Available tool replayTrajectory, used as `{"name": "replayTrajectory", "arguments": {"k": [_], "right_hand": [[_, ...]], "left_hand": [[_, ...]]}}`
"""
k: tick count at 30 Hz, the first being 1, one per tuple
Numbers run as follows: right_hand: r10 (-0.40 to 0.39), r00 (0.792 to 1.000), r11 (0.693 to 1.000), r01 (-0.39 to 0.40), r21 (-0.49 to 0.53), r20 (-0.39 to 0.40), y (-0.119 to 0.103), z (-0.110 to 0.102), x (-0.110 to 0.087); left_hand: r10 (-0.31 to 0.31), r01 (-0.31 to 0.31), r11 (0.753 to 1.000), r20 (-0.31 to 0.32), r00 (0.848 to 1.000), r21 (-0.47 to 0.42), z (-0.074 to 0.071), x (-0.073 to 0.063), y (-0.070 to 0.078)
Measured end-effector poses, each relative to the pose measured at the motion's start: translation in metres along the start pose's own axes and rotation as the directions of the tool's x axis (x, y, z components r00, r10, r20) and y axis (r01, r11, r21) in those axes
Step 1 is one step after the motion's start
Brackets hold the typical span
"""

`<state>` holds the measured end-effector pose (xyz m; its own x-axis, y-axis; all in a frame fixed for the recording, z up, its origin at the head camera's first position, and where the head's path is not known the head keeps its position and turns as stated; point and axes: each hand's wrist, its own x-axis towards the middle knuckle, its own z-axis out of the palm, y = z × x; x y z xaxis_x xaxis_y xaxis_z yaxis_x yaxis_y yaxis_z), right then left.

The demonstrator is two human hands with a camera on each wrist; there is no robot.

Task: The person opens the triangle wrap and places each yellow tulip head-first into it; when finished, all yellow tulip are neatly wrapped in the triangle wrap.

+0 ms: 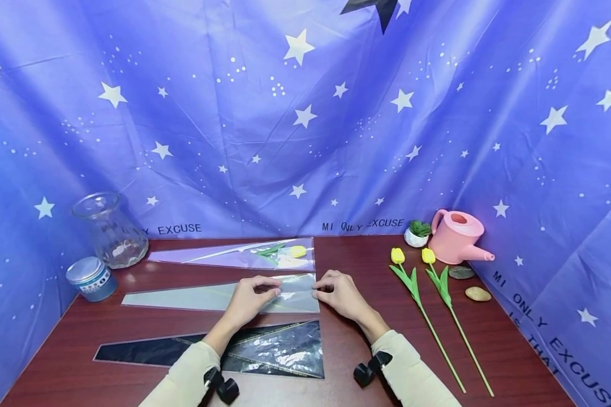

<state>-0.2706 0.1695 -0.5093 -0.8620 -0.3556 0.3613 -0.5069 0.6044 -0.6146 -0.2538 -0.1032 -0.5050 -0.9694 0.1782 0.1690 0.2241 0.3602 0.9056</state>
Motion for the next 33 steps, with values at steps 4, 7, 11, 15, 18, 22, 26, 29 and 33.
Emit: {"name": "replayTrajectory", "arguments": {"k": [4, 7, 11, 15, 18, 22, 26, 29, 33], "right_hand": [[-0.037, 0.999, 0.999, 0.037, -0.002, -0.035, 0.001, 0.001, -0.001], [-0.055, 0.997, 0.998, 0.056, 0.018, -0.054, 0.001, 0.004, 0.000], [-0.033, 0.997, 0.995, 0.039, 0.088, -0.074, -0.005, 0.003, 0.000], [0.005, 0.996, 0.990, 0.007, 0.141, -0.085, -0.013, 0.000, 0.001], [0.012, 0.996, 0.989, 0.002, 0.149, -0.090, -0.017, 0.000, 0.002], [0.009, 0.996, 0.989, 0.004, 0.147, -0.091, -0.019, 0.000, 0.003], [-0.008, 0.996, 0.992, 0.019, 0.124, -0.087, -0.019, 0.001, 0.004], [-0.010, 0.996, 0.993, 0.020, 0.120, -0.083, -0.019, 0.002, 0.004], [0.015, 0.996, 0.988, -0.002, 0.151, -0.084, -0.019, 0.002, 0.004]], "left_hand": [[0.022, -0.019, 0.997, -0.027, 0.999, 0.075, 0.004, 0.000, 0.002], [0.042, -0.036, 0.990, -0.035, 0.999, 0.138, 0.005, -0.001, 0.003], [0.077, -0.071, 0.979, -0.026, 0.997, 0.190, 0.006, 0.000, 0.003], [0.095, -0.088, 0.977, -0.028, 0.995, 0.195, 0.006, 0.001, 0.000], [0.105, -0.096, 0.975, -0.034, 0.994, 0.199, 0.006, 0.001, -0.003], [0.142, -0.130, 0.964, -0.035, 0.989, 0.231, 0.006, 0.001, -0.005], [0.174, -0.158, 0.953, -0.041, 0.984, 0.259, 0.006, 0.000, -0.006], [0.171, -0.153, 0.950, -0.042, 0.984, 0.273, 0.007, -0.001, -0.006], [0.156, -0.140, 0.952, -0.040, 0.987, 0.272, 0.009, -0.001, -0.004]]}}
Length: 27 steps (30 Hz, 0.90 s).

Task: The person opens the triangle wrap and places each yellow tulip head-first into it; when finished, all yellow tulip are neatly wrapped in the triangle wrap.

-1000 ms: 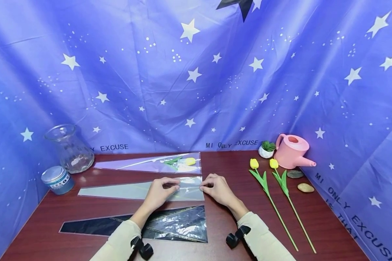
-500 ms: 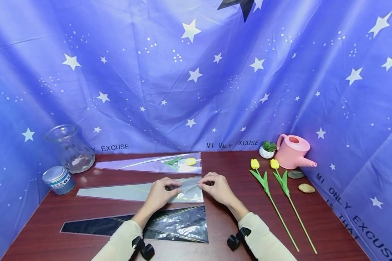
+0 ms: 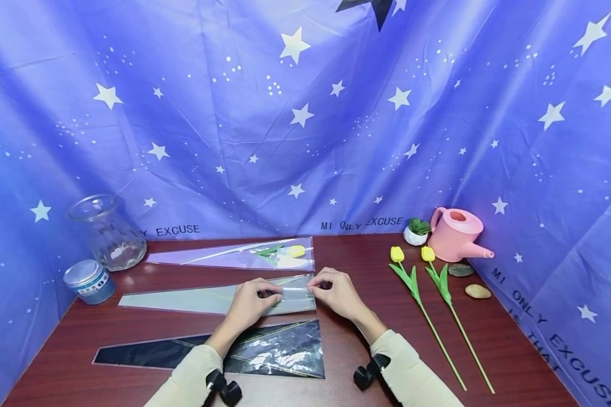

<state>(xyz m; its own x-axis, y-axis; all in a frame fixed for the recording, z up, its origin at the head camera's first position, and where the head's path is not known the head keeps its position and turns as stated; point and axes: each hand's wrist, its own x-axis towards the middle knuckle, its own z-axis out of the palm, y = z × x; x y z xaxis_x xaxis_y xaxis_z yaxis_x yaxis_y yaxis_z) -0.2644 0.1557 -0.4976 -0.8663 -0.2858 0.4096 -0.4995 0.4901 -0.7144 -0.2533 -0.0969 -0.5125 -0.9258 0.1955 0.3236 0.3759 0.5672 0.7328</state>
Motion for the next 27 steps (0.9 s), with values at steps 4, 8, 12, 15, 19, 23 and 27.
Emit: {"name": "replayTrajectory", "arguments": {"k": [4, 8, 12, 15, 19, 23, 27], "right_hand": [[0.023, 1.000, 0.999, -0.023, 0.031, -0.001, -0.002, 0.002, 0.001], [0.036, 0.999, 0.996, -0.035, 0.081, -0.003, -0.004, 0.002, 0.002], [0.052, 0.999, 0.989, -0.049, 0.137, -0.017, -0.008, -0.002, 0.000], [0.067, 0.997, 0.984, -0.059, 0.167, -0.046, -0.011, -0.008, -0.003], [0.072, 0.994, 0.984, -0.057, 0.170, -0.084, -0.013, -0.029, -0.011], [0.043, 0.992, 0.994, -0.030, 0.104, -0.117, -0.010, -0.061, -0.027], [0.058, 0.983, 0.998, -0.055, 0.024, -0.175, 0.001, -0.097, -0.051]], "left_hand": [[-0.011, 0.011, 1.000, -0.003, 1.000, -0.010, -0.001, 0.000, 0.001], [-0.009, 0.009, 1.000, -0.027, 1.000, -0.012, -0.001, 0.001, 0.000], [-0.014, 0.013, 1.000, -0.041, 0.999, -0.022, 0.001, 0.002, -0.002], [-0.026, 0.025, 0.999, -0.044, 0.999, -0.033, 0.003, 0.001, -0.003], [-0.038, 0.035, 0.998, -0.051, 0.998, -0.056, 0.003, 0.000, -0.003], [-0.039, 0.034, 0.996, -0.055, 0.998, -0.085, 0.000, 0.001, -0.003], [-0.048, 0.043, 0.994, -0.042, 0.998, -0.100, -0.002, 0.002, -0.002]]}}
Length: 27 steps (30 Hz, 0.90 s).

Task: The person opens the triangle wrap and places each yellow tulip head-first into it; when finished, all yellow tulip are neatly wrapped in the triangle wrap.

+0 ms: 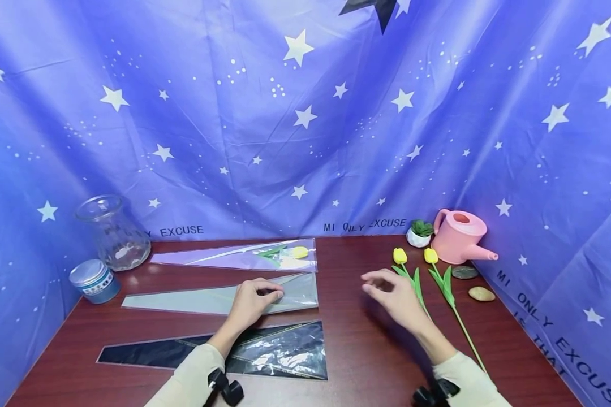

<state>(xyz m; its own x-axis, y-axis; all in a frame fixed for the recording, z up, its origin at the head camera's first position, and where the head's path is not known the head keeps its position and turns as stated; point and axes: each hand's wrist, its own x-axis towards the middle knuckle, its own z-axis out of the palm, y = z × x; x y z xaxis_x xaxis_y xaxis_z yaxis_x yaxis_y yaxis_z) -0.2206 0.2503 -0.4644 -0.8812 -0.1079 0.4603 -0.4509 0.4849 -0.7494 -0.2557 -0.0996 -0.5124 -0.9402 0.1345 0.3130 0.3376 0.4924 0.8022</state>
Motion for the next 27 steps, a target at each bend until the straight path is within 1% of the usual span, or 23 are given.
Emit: {"name": "replayTrajectory", "arguments": {"k": [3, 6, 9, 12, 15, 19, 21, 24, 27], "right_hand": [[0.063, 0.997, 0.997, -0.065, -0.042, -0.039, 0.010, -0.028, -0.016], [0.119, 0.990, 0.991, -0.123, -0.058, -0.069, 0.018, -0.052, -0.031], [0.172, 0.980, 0.983, -0.177, -0.047, -0.098, 0.025, -0.071, -0.045], [0.227, 0.967, 0.972, -0.233, -0.039, -0.118, 0.033, -0.085, -0.058], [0.292, 0.949, 0.953, -0.299, -0.045, -0.123, 0.040, -0.092, -0.067], [0.362, 0.927, 0.926, -0.370, -0.075, -0.102, 0.044, -0.094, -0.075], [0.380, 0.921, 0.917, -0.388, -0.097, -0.088, 0.045, -0.093, -0.077], [0.396, 0.914, 0.903, -0.405, -0.144, -0.088, 0.045, -0.092, -0.078], [0.390, 0.916, 0.891, -0.400, -0.213, -0.092, 0.046, -0.091, -0.079]], "left_hand": [[-0.011, 0.011, 1.000, 0.008, 1.000, -0.003, -0.001, 0.000, 0.000], [-0.019, 0.019, 1.000, 0.012, 1.000, -0.010, -0.002, 0.001, 0.001], [-0.023, 0.023, 1.000, 0.018, 1.000, -0.020, -0.002, 0.001, 0.000], [-0.029, 0.029, 0.999, 0.024, 0.999, -0.028, -0.002, 0.001, 0.000], [-0.032, 0.033, 0.999, 0.022, 0.999, -0.030, -0.002, 0.001, 0.000], [-0.033, 0.034, 0.999, 0.018, 0.999, -0.031, -0.003, 0.000, 0.000], [-0.031, 0.032, 0.999, 0.017, 0.999, -0.028, -0.003, 0.000, 0.000], [-0.018, 0.018, 1.000, 0.017, 1.000, -0.025, -0.003, 0.000, 0.000], [-0.001, 0.001, 1.000, 0.015, 1.000, -0.028, -0.003, 0.000, 0.001]]}}
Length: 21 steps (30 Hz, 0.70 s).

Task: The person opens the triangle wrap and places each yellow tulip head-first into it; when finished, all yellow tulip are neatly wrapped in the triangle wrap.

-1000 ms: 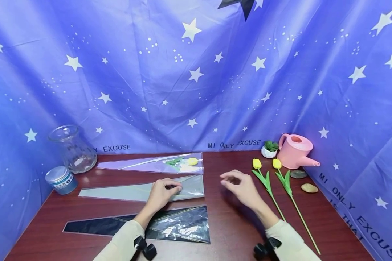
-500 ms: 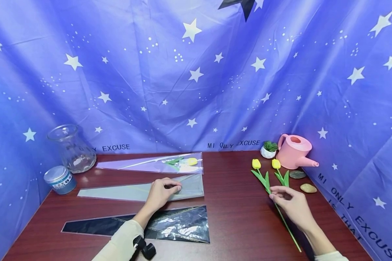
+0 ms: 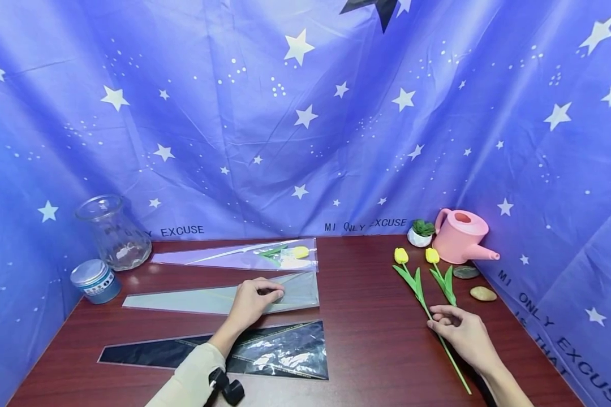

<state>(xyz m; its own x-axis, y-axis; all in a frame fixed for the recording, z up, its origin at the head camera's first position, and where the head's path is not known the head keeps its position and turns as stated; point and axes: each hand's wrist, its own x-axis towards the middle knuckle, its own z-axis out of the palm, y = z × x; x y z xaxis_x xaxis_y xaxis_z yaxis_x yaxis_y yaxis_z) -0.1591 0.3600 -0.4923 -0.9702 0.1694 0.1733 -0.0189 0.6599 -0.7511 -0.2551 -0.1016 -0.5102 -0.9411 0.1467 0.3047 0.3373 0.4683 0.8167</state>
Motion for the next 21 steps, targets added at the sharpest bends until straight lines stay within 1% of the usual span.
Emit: {"name": "replayTrajectory", "arguments": {"k": [3, 5, 7, 10, 12, 14, 17, 19, 21], "right_hand": [[-0.038, 0.999, 0.996, 0.037, -0.076, -0.017, 0.000, 0.001, 0.000], [-0.075, 0.996, 0.989, 0.069, -0.133, -0.038, -0.001, 0.002, 0.000], [-0.098, 0.993, 0.980, 0.085, -0.177, -0.062, -0.002, 0.003, 0.000], [-0.115, 0.990, 0.970, 0.094, -0.222, -0.087, -0.003, 0.005, 0.001], [-0.116, 0.989, 0.969, 0.092, -0.229, -0.095, -0.004, 0.005, 0.001], [-0.106, 0.989, 0.972, 0.081, -0.220, -0.104, -0.003, 0.007, 0.002], [-0.076, 0.991, 0.986, 0.058, -0.157, -0.113, -0.004, 0.009, 0.001], [-0.055, 0.992, 0.995, 0.046, -0.084, -0.112, -0.007, 0.011, 0.001], [-0.039, 0.993, 0.999, 0.041, 0.018, -0.108, -0.012, 0.012, 0.001]], "left_hand": [[0.000, 0.000, 1.000, 0.001, 1.000, -0.005, 0.000, 0.000, 0.000], [-0.012, 0.012, 1.000, 0.004, 1.000, -0.004, 0.000, 0.000, 0.000], [-0.015, 0.015, 1.000, 0.006, 1.000, -0.005, 0.000, 0.000, 0.001], [-0.019, 0.019, 1.000, 0.007, 1.000, -0.009, 0.000, 0.001, 0.002], [-0.018, 0.018, 1.000, 0.007, 1.000, -0.014, 0.000, 0.001, 0.002], [-0.023, 0.024, 1.000, 0.010, 1.000, -0.014, 0.000, 0.001, 0.002], [-0.023, 0.023, 1.000, 0.013, 1.000, -0.016, 0.000, 0.000, 0.001], [-0.023, 0.023, 1.000, 0.012, 1.000, -0.012, 0.001, 0.000, 0.000], [-0.023, 0.023, 1.000, 0.012, 1.000, -0.008, 0.001, -0.001, 0.000]]}}
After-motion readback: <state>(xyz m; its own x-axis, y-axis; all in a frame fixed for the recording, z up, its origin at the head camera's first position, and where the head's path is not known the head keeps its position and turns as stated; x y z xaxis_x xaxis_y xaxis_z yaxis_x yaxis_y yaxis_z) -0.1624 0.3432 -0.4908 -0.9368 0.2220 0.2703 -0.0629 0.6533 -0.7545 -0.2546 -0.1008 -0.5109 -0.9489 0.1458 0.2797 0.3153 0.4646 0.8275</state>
